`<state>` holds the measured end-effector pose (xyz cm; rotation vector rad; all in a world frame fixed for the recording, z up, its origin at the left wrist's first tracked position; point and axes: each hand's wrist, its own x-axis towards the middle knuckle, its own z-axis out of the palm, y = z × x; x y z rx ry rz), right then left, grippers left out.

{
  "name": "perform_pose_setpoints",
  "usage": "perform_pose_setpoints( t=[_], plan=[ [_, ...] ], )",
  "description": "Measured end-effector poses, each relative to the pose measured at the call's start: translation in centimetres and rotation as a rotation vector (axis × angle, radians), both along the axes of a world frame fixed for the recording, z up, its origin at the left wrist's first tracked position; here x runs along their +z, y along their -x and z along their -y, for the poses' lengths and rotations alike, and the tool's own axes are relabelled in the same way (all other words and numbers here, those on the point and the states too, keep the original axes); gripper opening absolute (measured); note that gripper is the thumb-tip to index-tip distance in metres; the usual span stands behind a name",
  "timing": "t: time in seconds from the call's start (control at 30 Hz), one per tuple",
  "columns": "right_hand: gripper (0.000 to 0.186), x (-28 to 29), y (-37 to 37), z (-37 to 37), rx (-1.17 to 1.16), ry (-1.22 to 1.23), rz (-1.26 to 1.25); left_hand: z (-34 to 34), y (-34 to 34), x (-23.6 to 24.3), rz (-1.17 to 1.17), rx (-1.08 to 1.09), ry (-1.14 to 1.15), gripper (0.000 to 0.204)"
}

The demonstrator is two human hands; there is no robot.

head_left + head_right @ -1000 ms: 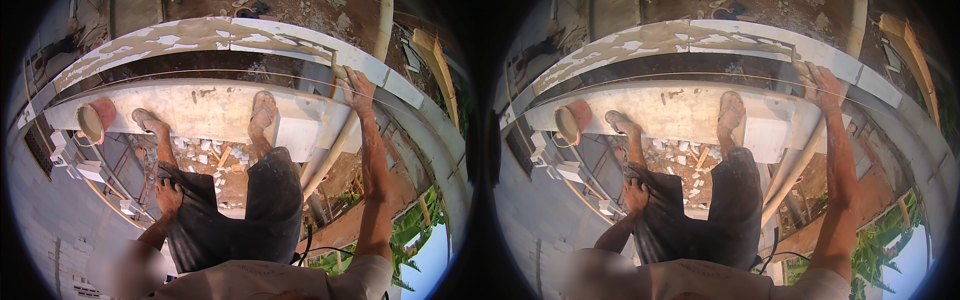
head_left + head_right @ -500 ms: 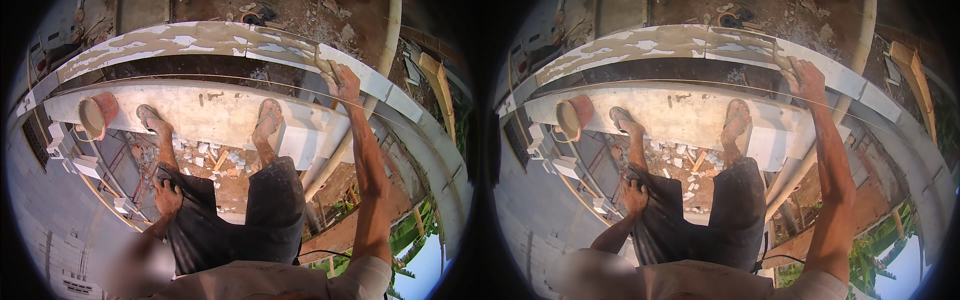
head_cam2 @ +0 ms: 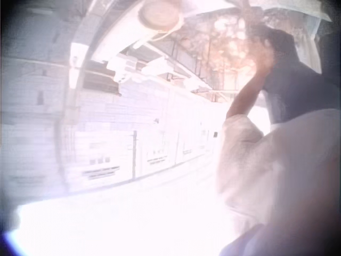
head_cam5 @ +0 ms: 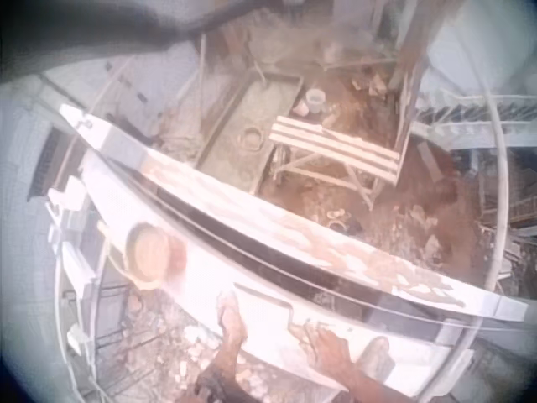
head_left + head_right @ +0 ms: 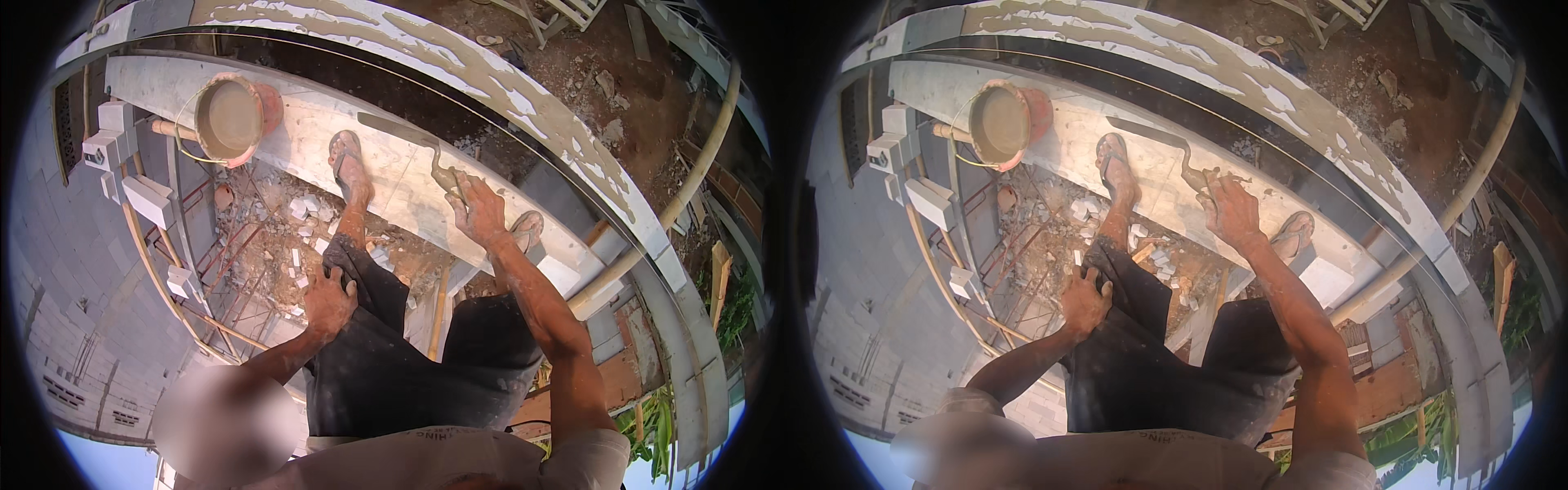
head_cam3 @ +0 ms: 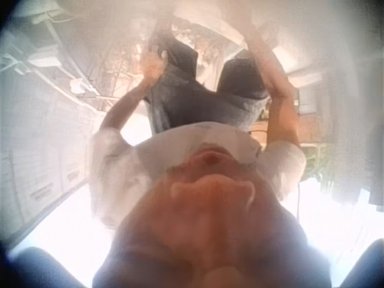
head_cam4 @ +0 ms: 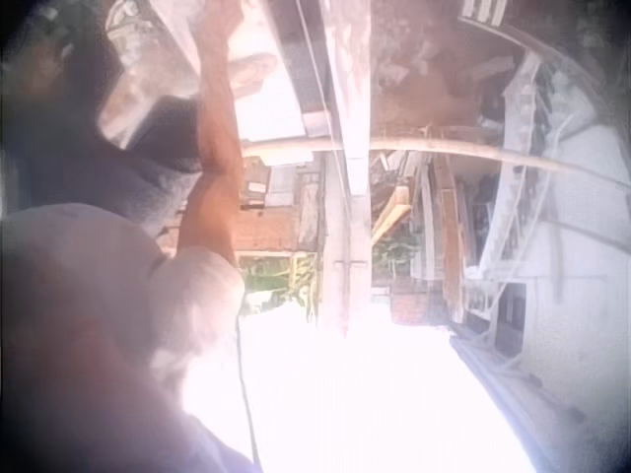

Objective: The person installs white rectangular tiles onto a curved wall using a trowel to apply mortar and a hammer to tap tiles into place. He repeatedly scoops mortar from a bucket, spreads it on the wall, places tiles, and adjusts them.

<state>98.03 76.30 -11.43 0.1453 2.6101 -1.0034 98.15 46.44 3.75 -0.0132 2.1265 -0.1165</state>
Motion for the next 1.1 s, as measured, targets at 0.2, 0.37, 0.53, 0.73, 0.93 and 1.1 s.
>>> perform_pose_setpoints(
  t=[0.2,0.37,0.53,0.73,0.93,1.1],
  plan=[
    [0.052,-4.9,19.9,24.6,0.367,-0.016,-0.039,5.2,3.2,0.6,0.028,0.306,-0.127,0.036],
    [0.041,-8.2,29.9,38.4,0.504,-0.167,0.085,7.6,3.7,0.4,0.021,0.503,-0.214,0.035],
    [0.038,-7.5,30.9,36.8,0.204,0.151,0.330,8.1,4.2,0.3,0.011,0.587,-0.214,0.034],
    [0.049,-6.8,28.1,31.3,0.029,0.765,0.784,7.7,4.8,0.1,0.002,0.520,-0.182,0.034],
    [0.054,-5.2,22.9,23.0,0.101,0.942,0.711,6.6,3.3,-0.1,-0.037,0.383,-0.153,0.034],
    [0.065,-3.0,13.5,7.4,-0.020,0.776,0.439,4.1,2.7,-0.5,-0.061,0.205,-0.081,0.031]
  ],
)
